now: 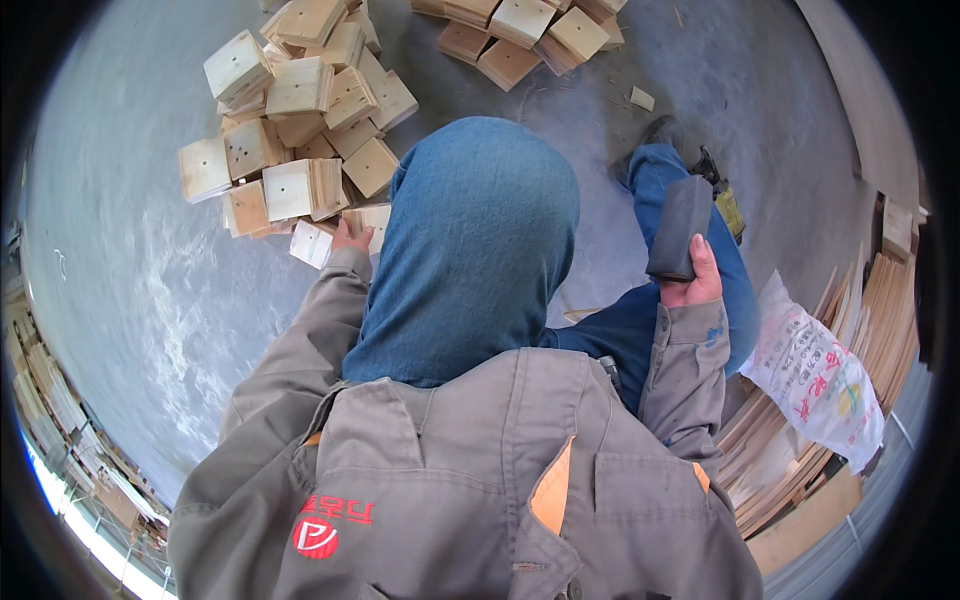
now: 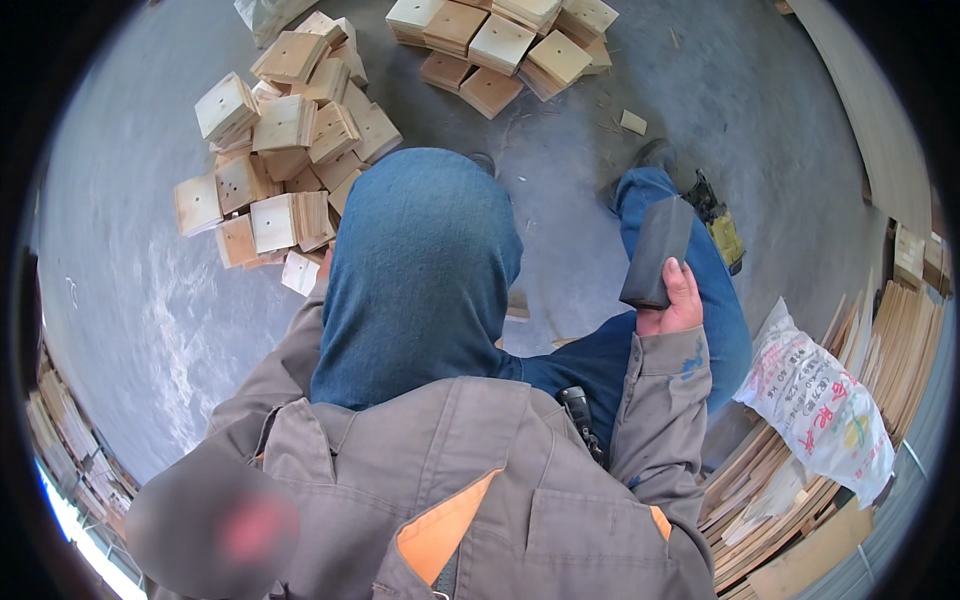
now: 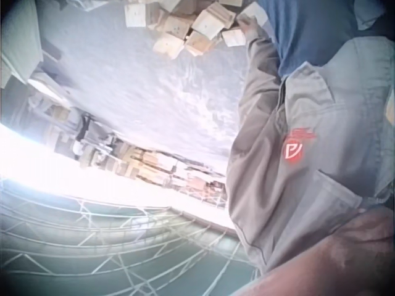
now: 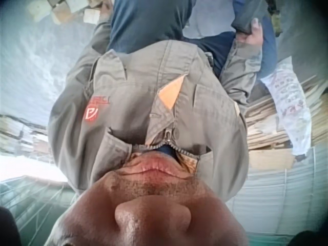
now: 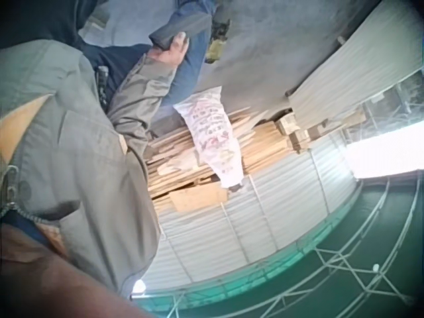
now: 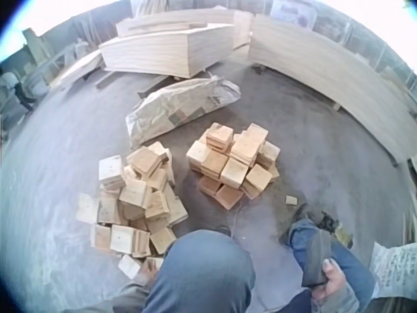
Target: The person sits on the floor and sands small wooden blocks using a sanding block. They pick up blocks from a pile, sand the edges and faces, and place them back down, repeating the process continuously.
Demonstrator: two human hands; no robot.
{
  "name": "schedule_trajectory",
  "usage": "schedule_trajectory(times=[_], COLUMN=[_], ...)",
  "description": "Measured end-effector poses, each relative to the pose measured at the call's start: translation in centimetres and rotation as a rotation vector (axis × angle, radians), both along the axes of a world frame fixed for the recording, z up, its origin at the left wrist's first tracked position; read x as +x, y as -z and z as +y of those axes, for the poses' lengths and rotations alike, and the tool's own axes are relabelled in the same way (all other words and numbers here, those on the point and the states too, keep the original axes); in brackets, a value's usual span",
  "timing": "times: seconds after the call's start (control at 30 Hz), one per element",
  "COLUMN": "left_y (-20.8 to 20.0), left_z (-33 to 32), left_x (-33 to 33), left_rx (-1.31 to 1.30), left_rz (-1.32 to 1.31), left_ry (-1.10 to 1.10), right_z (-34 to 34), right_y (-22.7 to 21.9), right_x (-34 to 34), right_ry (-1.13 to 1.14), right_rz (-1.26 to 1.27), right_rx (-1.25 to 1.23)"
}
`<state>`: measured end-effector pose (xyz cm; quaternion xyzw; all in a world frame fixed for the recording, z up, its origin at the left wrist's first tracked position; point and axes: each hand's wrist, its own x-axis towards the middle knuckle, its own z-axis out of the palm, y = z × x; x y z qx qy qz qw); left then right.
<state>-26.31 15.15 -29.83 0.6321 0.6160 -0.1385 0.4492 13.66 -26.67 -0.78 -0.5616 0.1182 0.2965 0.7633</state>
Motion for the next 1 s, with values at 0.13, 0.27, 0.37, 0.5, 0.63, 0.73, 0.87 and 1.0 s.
schedule_trajectory(times=[0.13,0.27,0.37,0.5,0.63,0.73,0.87,1.0], left_y=[-1.8,-1.7,-1.0,0.6,-0.9,-2.1,-3.5,0.0], left_z=[0.1,-0.2,-0.2,-0.4,-0.7,-1.3,-2.1,-1.0], left_x=[0.5,0.6,0.0,-2.5,-3.3,-3.6,-2.7,-5.7], left_rx=[-0.014,0.028,0.076,0.072,0.142,0.189,0.263,0.089], left_rz=[0.023,0.084,0.120,-0.016,0.108,0.186,0.188,0.043], left_ry=[0.032,0.065,0.054,-0.147,-0.201,-0.280,-0.408,-0.313], right_z=[1.0,1.0,1.2,1.8,1.7,1.7,1.9,1.8], right_y=[-0.5,-0.4,-0.7,-0.6,-0.4,0.1,-0.1,-1.0], right_x=[-0.5,-0.6,-0.6,-1.0,-0.9,-0.8,-1.0,-1.3], right_ry=[0.015,0.017,0.017,0.026,0.027,0.034,0.046,0.033], right_rz=[-0.018,-0.035,-0.015,-0.039,-0.049,-0.061,-0.091,-0.089], right_rx=[-0.051,-0.104,-0.108,-0.175,-0.200,-0.226,-0.224,-0.172])
